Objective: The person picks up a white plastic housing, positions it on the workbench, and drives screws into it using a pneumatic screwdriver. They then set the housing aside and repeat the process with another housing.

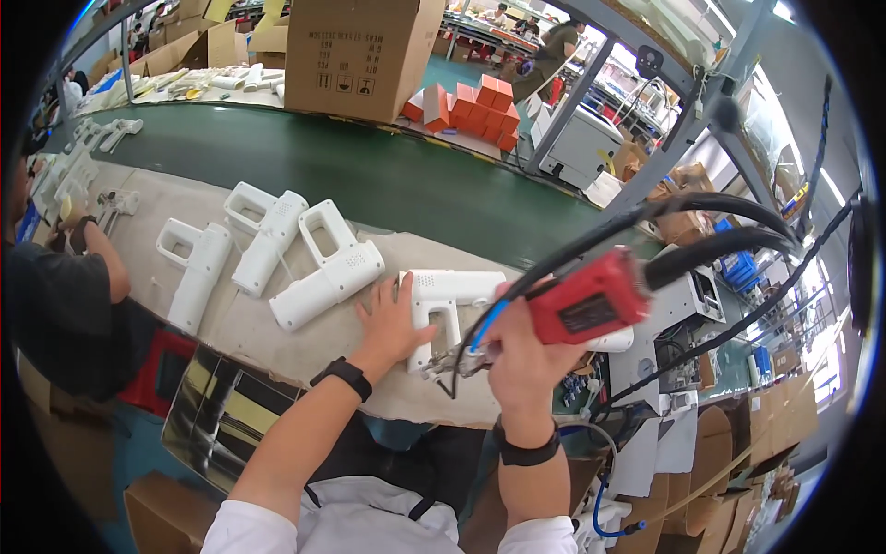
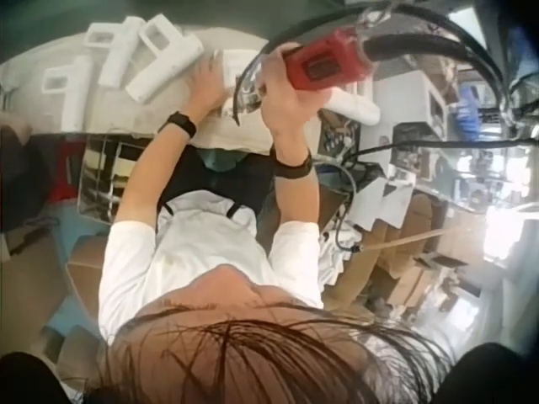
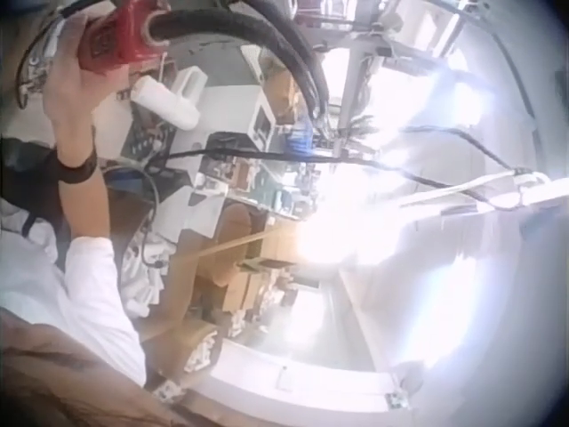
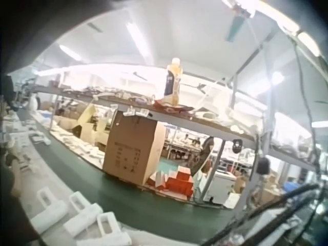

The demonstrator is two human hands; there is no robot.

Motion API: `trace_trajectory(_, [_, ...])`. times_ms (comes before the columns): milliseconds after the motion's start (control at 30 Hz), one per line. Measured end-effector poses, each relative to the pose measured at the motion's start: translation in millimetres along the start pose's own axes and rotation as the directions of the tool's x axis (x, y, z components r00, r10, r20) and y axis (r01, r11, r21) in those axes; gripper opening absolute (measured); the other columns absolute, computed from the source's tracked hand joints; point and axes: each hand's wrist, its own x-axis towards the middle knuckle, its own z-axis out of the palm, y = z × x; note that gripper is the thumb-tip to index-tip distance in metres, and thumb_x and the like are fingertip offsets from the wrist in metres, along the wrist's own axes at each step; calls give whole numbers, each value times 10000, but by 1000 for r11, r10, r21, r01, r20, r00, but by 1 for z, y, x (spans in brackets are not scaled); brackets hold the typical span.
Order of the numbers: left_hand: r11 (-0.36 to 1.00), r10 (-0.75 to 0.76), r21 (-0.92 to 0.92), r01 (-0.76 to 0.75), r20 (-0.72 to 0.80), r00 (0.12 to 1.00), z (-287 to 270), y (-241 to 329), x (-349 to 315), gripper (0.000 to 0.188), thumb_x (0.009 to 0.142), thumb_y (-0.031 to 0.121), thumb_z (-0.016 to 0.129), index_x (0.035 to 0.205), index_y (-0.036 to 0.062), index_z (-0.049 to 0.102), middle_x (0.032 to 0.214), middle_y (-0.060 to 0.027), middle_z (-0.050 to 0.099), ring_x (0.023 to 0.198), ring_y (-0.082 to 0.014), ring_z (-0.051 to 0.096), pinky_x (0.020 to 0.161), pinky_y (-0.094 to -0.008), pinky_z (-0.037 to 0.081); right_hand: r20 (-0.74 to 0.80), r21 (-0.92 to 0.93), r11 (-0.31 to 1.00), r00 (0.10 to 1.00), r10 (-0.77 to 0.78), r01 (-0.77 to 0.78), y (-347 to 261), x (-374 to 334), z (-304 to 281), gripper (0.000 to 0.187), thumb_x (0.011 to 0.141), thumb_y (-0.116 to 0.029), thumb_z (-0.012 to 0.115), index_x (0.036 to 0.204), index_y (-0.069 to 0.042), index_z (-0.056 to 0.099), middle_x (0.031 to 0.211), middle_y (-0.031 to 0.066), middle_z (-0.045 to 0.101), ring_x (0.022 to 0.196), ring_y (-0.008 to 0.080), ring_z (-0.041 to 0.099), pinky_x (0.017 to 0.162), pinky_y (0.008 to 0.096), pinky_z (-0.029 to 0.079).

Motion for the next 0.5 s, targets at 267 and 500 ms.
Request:
trace_trajectory(267, [999,23,33,-24,13,1000,2,-2,-1,962,692,450,727,1463,121,255,1410,-179,313,1326,-392,269,983,-723,214,87,-35,998,995,49,-46,38,-3,1,109,824,25,572,923,33,526,593,54,563,463,116,526,438,229,402])
trace_trajectory(500, [991,81,-101,-86,-56,995,10,-2,-2,623,902,391,524,1424,114,326,1401,-189,357,1282,-332,380,1027,-629,295,188,-132,986,974,124,-100,64,-13,-4,137,850,-71,648,951,-37,561,811,14,609,732,91,589,664,266,494])
